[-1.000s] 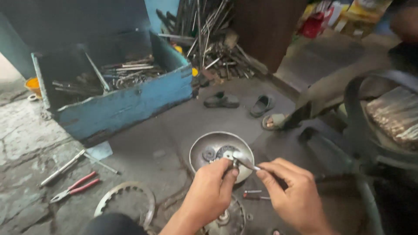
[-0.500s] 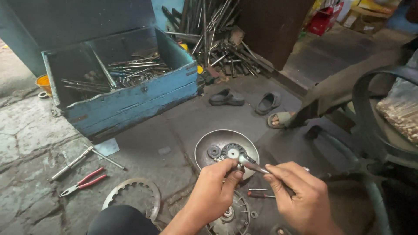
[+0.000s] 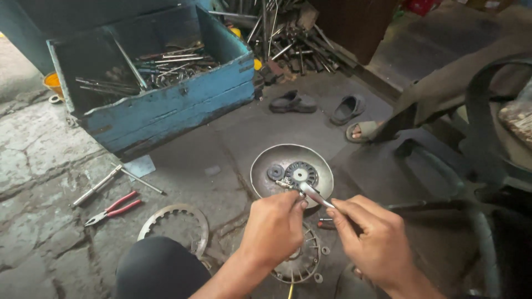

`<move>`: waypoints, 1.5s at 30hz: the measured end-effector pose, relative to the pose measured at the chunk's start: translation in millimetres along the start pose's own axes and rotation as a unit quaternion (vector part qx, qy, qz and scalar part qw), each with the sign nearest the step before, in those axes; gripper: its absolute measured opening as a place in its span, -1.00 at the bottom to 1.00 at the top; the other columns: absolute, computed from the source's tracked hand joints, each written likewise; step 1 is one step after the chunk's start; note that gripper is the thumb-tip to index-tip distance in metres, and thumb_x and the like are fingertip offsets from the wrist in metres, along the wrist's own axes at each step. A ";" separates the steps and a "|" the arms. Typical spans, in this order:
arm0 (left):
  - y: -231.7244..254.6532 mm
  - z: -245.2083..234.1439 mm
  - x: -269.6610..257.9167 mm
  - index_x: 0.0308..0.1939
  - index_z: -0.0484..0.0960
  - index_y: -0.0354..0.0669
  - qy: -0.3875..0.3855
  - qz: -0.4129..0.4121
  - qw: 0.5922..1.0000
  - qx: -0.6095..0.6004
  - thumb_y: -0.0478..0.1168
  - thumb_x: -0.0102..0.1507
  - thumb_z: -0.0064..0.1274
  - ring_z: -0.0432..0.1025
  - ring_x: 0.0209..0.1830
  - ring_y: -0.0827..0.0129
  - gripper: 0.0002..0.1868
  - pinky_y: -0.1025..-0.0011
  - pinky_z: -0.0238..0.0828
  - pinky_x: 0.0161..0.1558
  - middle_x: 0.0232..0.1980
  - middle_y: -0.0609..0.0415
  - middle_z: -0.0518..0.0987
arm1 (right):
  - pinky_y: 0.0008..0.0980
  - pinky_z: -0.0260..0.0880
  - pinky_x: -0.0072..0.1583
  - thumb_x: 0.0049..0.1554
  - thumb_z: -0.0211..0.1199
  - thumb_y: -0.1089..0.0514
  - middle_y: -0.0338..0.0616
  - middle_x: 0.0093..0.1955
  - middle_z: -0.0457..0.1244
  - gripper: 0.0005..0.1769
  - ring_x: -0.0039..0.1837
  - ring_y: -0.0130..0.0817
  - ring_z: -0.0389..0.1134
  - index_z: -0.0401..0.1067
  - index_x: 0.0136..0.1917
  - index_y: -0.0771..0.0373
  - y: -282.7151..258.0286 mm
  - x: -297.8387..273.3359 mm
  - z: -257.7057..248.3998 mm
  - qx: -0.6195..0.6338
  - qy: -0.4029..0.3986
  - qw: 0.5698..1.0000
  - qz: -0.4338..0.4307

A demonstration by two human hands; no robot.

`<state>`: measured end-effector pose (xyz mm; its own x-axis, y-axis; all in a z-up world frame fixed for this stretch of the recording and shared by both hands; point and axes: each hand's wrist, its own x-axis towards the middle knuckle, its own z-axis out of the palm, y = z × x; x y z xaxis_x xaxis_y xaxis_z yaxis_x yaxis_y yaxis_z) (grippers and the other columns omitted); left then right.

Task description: The recorder uses a screwdriver and a socket wrench to disassemble and reassemble components of an automotive alternator.

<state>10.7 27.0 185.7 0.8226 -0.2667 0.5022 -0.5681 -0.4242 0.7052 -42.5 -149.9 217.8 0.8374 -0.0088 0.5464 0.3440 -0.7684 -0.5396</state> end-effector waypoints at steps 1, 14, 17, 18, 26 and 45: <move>-1.7 -1.2 -0.3 -0.28 0.65 -0.32 0.006 0.002 1.000 -0.025 -0.32 0.24 0.08 0.56 -0.34 -0.10 -0.89 0.08 0.46 -0.29 -0.39 -0.20 0.63 | -0.37 0.40 -0.21 0.04 0.38 0.25 -0.11 -0.21 0.39 -0.81 -0.26 -0.30 0.44 0.56 -0.05 0.34 0.5 -0.4 -0.3 -0.004 0.000 1.000 -0.029; -4.9 -17.9 10.4 -0.09 0.62 -0.33 0.015 0.069 0.993 -0.098 -0.43 0.21 0.09 0.59 -0.26 0.00 -0.81 0.24 0.51 -0.25 -0.25 -0.14 0.64 | -0.54 0.32 -0.32 0.14 0.31 0.20 -0.24 -0.27 0.35 -0.84 -0.31 -0.54 0.32 0.42 -0.06 0.31 17.6 -13.1 11.4 0.231 -0.125 0.949 0.174; -3.2 -22.4 11.8 -0.04 0.61 -0.28 -0.004 0.095 0.993 -0.075 -0.46 0.21 0.10 0.59 -0.23 0.05 -0.76 0.26 0.51 -0.23 -0.23 -0.07 0.63 | -0.51 0.06 -0.36 0.22 0.19 0.15 -0.20 -0.35 0.24 -0.79 -0.39 -0.51 0.14 0.37 0.09 0.30 30.3 -19.3 11.9 0.434 -0.227 0.803 0.339; -2.1 -23.1 11.7 -0.03 0.60 -0.26 -0.021 0.116 0.990 -0.072 -0.46 0.21 0.09 0.58 -0.22 0.04 -0.75 0.24 0.50 -0.22 -0.22 -0.06 0.62 | -0.49 0.11 -0.37 0.28 0.07 0.07 -0.13 -0.36 0.28 -0.71 -0.40 -0.46 0.18 0.41 0.13 0.30 32.8 -20.0 9.6 0.495 -0.249 0.764 0.331; 0.9 -19.7 7.3 0.03 0.57 -0.22 -0.095 0.171 0.979 -0.053 -0.43 0.20 0.11 0.51 -0.26 0.03 -0.69 0.17 0.44 -0.24 -0.25 -0.04 0.55 | -0.33 0.17 -0.40 0.31 -0.17 -0.14 -0.13 -0.51 0.17 -0.35 -0.51 -0.34 0.15 0.39 -0.23 0.49 43.1 -27.1 11.6 0.563 -0.244 0.665 0.425; -5.2 -14.6 -1.4 -0.07 0.64 -0.26 -0.112 0.102 0.983 -0.100 -0.37 0.19 0.17 0.54 -0.26 0.00 -0.77 0.17 0.46 -0.23 -0.28 -0.11 0.62 | -0.43 -0.14 -0.55 0.30 -0.16 -0.27 -0.36 -0.62 -0.06 -0.31 -0.61 -0.52 -0.12 0.21 -0.47 0.23 42.7 -12.3 11.8 0.443 -0.338 0.731 0.395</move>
<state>12.1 42.2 188.7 0.6634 -0.5214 0.5367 -0.6969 -0.1693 0.6969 -33.1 -175.0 180.5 0.8392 0.3215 -0.4386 -0.4701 0.0234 -0.8823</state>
